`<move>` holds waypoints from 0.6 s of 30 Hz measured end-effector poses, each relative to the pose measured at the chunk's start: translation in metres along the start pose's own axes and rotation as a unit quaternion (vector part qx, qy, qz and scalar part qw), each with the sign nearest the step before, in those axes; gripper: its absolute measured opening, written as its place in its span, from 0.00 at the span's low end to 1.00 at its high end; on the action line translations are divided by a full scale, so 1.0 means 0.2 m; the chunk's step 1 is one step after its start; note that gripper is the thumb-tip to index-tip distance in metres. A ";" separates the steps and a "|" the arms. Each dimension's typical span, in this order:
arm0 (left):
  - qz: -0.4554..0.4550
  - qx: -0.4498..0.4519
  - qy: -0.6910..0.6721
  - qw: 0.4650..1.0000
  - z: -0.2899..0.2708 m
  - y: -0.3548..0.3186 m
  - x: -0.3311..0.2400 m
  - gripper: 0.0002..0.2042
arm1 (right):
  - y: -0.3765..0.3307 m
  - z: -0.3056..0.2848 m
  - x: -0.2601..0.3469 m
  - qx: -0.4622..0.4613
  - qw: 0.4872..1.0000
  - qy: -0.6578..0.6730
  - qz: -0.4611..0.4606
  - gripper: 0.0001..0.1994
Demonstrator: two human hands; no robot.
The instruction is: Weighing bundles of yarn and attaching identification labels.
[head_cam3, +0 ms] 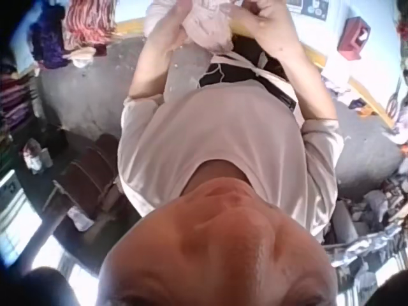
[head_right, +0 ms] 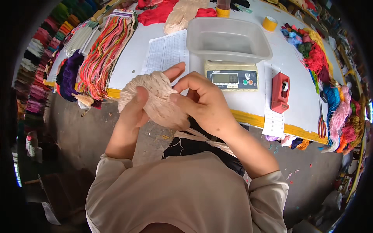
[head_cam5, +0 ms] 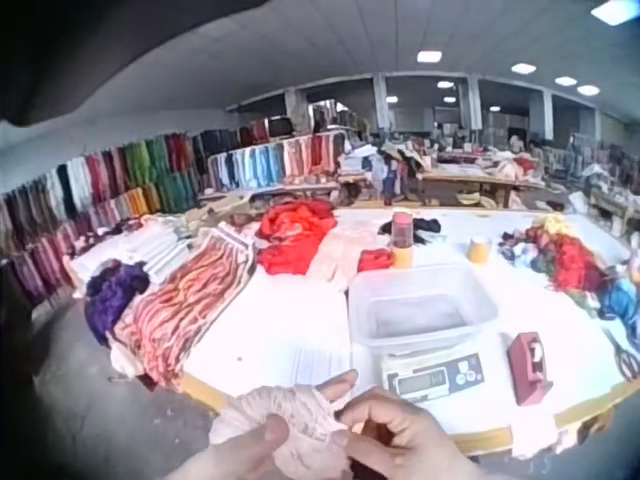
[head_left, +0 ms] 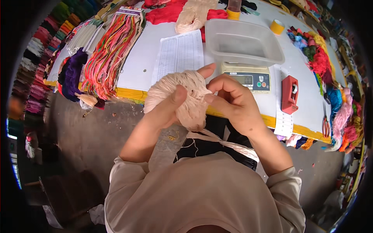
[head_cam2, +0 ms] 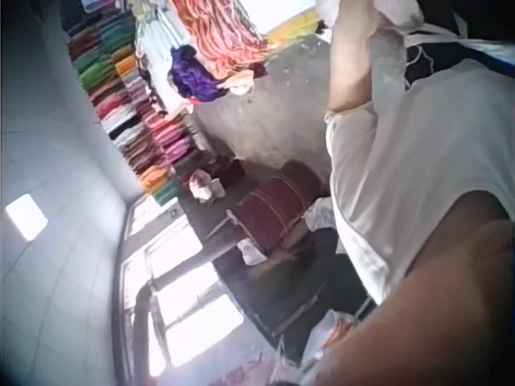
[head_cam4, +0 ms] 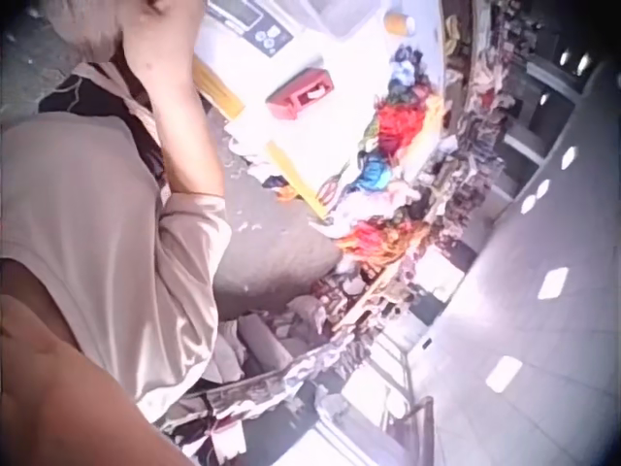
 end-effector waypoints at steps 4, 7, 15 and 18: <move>0.002 -0.009 -0.003 1.000 -0.01 0.03 0.10 0.45 | -0.02 -0.04 -0.13 -0.016 0.996 0.045 0.074 0.04; 0.070 0.001 0.071 0.995 0.02 0.05 0.10 0.29 | 0.00 -0.07 -0.11 -0.023 0.998 0.048 0.035 0.03; -0.048 -0.076 -0.001 0.996 -0.04 0.06 0.26 0.20 | -0.03 -0.16 0.02 -0.057 0.983 -0.145 -0.097 0.02; -0.083 -0.081 0.003 0.993 -0.06 0.04 0.29 0.20 | -0.03 -0.20 -0.15 -0.083 0.975 0.168 0.117 0.02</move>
Point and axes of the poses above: each hand's wrist, its own y-axis towards the middle knuckle, its own z-axis out of the palm, x = y × z, the point moved 9 cm from there along y, towards the middle knuckle, and after that the axes turned 11 degrees about -x, right-handed, at the moved point
